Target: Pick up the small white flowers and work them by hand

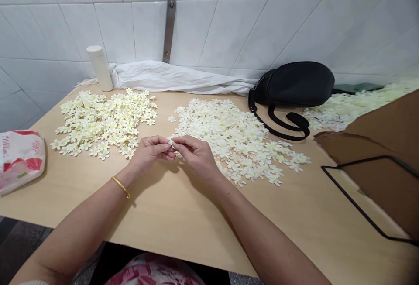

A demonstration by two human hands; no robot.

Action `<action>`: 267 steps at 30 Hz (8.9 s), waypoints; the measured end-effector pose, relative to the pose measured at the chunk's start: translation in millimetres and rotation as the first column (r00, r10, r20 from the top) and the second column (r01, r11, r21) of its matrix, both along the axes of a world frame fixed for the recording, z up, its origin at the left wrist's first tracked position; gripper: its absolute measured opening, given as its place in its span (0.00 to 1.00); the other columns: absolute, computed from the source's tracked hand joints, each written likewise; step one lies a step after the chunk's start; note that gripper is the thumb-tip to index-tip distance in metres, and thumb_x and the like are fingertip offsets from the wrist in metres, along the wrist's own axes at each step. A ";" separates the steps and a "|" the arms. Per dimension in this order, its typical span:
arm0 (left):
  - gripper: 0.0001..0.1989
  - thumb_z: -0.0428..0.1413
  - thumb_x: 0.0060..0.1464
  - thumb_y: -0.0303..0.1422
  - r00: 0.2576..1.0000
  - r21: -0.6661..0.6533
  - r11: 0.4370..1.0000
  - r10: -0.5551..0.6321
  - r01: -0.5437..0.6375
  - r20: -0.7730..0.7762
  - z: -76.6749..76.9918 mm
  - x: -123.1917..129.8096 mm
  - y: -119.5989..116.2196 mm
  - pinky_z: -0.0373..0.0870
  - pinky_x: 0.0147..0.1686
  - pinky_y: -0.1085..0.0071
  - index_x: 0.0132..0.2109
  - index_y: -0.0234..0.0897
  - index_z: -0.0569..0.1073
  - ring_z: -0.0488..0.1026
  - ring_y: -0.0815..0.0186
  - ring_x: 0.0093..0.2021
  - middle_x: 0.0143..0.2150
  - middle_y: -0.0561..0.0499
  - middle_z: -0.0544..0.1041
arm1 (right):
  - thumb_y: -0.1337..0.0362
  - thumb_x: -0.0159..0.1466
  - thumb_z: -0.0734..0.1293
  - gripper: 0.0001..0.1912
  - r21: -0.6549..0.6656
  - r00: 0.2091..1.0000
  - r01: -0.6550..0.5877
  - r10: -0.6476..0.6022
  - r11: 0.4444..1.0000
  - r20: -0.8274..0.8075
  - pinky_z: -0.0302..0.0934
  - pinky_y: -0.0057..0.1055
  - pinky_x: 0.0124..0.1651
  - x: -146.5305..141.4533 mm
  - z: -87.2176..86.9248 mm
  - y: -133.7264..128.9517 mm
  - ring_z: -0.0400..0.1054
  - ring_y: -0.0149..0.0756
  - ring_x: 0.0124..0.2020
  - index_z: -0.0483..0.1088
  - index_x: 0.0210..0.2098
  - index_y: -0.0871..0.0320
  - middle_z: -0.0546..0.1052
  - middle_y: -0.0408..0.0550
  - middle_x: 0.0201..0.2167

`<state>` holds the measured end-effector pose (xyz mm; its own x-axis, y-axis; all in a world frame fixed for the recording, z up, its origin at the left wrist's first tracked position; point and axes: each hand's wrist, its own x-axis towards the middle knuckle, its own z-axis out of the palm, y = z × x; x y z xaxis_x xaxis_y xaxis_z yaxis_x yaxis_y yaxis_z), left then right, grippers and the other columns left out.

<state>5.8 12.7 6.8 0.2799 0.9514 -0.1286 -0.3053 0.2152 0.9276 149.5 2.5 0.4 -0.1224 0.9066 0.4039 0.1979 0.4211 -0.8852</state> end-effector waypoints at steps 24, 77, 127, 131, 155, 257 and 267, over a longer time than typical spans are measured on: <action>0.08 0.61 0.39 0.30 0.999 -0.011 1.000 0.026 -0.026 -0.028 -2.5 3.5 -1.1 0.69 0.29 0.72 0.26 0.28 0.74 0.72 0.70 0.23 0.22 0.47 0.75 | 0.68 0.58 0.60 0.09 0.077 0.983 0.066 -0.079 0.995 0.167 0.62 0.30 0.35 2.2 -7.2 4.2 0.68 0.32 0.29 0.73 0.29 0.57 0.75 0.46 0.27; 0.14 0.62 0.39 0.38 0.993 0.021 0.996 0.087 -0.086 -0.084 -4.8 6.2 -4.2 0.66 0.25 0.75 0.24 0.30 0.69 0.68 0.73 0.20 0.20 0.51 0.71 | 0.69 0.59 0.57 0.11 0.185 0.958 0.092 -0.137 0.978 0.252 0.60 0.27 0.31 -4.8 -15.5 5.1 0.66 0.30 0.26 0.71 0.27 0.59 0.73 0.46 0.24; 0.04 0.53 0.39 0.24 0.931 0.128 0.974 0.218 -0.188 -0.292 2.7 8.9 -6.8 0.66 0.26 0.74 0.21 0.32 0.68 0.67 0.72 0.21 0.18 0.52 0.70 | 0.71 0.60 0.56 0.09 0.395 0.871 0.067 -0.247 0.916 0.425 0.60 0.29 0.34 -5.2 -16.2 2.9 0.67 0.34 0.31 0.68 0.31 0.58 0.73 0.49 0.28; 0.04 0.52 0.38 0.23 0.916 0.106 0.974 0.224 -0.200 -0.332 2.7 7.3 -4.1 0.63 0.21 0.75 0.20 0.33 0.68 0.65 0.72 0.18 0.17 0.52 0.69 | 0.71 0.59 0.56 0.09 0.384 0.855 0.129 -0.299 0.914 0.423 0.59 0.29 0.32 -3.1 -14.7 3.6 0.66 0.34 0.29 0.67 0.29 0.58 0.72 0.49 0.26; 0.19 0.57 0.42 0.46 0.964 -0.068 0.998 -0.023 0.005 -0.267 7.7 -8.1 4.8 0.60 0.18 0.76 0.24 0.30 0.71 0.64 0.73 0.17 0.18 0.50 0.69 | 0.72 0.59 0.56 0.11 0.483 0.871 0.046 -0.272 0.875 0.409 0.61 0.29 0.35 5.0 -12.0 4.4 0.66 0.33 0.32 0.69 0.32 0.57 0.72 0.50 0.30; 0.05 0.59 0.38 0.29 0.985 0.056 0.998 0.043 -0.034 -0.165 1.5 2.1 -1.5 0.69 0.32 0.70 0.26 0.30 0.73 0.71 0.70 0.24 0.22 0.50 0.74 | 0.69 0.61 0.57 0.12 0.304 0.887 -0.020 -0.124 0.952 0.446 0.61 0.30 0.36 4.0 -7.2 1.5 0.67 0.34 0.32 0.72 0.34 0.57 0.74 0.49 0.31; 0.04 0.57 0.40 0.28 0.965 0.108 0.993 0.081 -0.056 -0.248 3.7 3.9 -3.2 0.68 0.28 0.73 0.23 0.31 0.70 0.68 0.72 0.22 0.19 0.52 0.71 | 0.70 0.62 0.56 0.14 0.242 0.897 -0.037 -0.074 0.970 0.435 0.59 0.29 0.35 3.1 -0.2 -2.1 0.67 0.33 0.30 0.72 0.31 0.57 0.74 0.48 0.28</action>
<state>9.7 9.5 10.5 0.1842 0.9787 -0.0909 -0.0702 0.1053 0.9920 152.6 0.4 0.2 -0.3210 0.7941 0.5161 0.5516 0.5997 -0.5797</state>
